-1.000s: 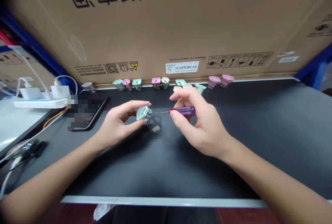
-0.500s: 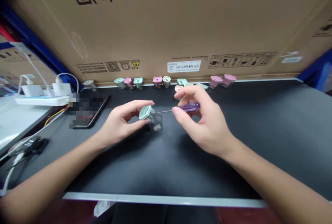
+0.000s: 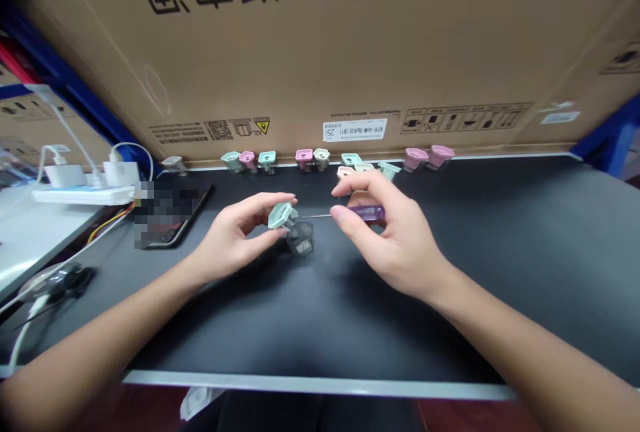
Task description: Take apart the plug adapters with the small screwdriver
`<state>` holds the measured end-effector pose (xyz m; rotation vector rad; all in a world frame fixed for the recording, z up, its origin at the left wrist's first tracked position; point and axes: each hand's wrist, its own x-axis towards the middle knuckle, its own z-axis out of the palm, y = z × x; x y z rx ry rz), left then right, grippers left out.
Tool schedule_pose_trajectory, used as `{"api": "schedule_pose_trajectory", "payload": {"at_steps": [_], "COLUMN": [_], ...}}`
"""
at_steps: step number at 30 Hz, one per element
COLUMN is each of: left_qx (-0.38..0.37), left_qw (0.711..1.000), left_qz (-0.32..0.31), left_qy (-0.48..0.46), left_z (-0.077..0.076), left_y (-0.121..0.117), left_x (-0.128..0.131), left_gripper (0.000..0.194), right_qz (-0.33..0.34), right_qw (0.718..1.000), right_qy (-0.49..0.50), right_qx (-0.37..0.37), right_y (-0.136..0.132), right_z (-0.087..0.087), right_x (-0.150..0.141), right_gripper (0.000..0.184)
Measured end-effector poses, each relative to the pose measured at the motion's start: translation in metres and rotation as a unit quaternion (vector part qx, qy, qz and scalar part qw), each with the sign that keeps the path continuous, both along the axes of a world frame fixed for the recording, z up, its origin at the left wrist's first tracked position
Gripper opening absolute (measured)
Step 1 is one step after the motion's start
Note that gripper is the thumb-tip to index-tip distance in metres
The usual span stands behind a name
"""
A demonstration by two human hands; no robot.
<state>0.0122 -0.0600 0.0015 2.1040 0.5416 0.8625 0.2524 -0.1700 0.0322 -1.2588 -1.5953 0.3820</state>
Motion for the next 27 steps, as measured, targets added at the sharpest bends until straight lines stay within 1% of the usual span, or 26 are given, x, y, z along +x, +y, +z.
{"api": "schedule_pose_trajectory", "payload": {"at_steps": [7, 12, 17, 21, 25, 27], "left_qx": [-0.005, 0.005, -0.005, 0.001, 0.017, 0.024], "left_qw": [1.000, 1.000, 1.000, 1.000, 1.000, 1.000], "left_qz": [0.007, -0.001, -0.004, -0.010, -0.009, -0.012], "left_qy": [-0.017, -0.018, -0.026, -0.019, -0.008, -0.006], "left_z": [0.0028, 0.0029, 0.0020, 0.0028, 0.0029, 0.0030], "left_y": [-0.0009, 0.0004, 0.0008, 0.0007, 0.0008, 0.0003], "left_x": [-0.0008, -0.0014, -0.0014, -0.0015, -0.0012, -0.0007], "left_gripper": [0.047, 0.048, 0.047, 0.047, 0.047, 0.047], "right_qz": [0.003, 0.000, -0.002, -0.006, -0.006, -0.008], "right_qw": [1.000, 1.000, 1.000, 1.000, 1.000, 0.999], "right_qy": [0.001, -0.002, -0.005, -0.003, -0.013, -0.031], "right_qx": [0.014, 0.019, 0.020, 0.013, 0.017, 0.025], "right_y": [0.0017, 0.0015, 0.0014, 0.0018, 0.0007, -0.0004], "right_z": [-0.0040, -0.0044, -0.0038, -0.0025, 0.0014, 0.0035], "right_x": [0.0003, 0.0009, 0.0019, 0.0010, -0.0004, -0.0008], "right_gripper": [0.015, 0.015, 0.015, 0.013, 0.005, 0.007]}}
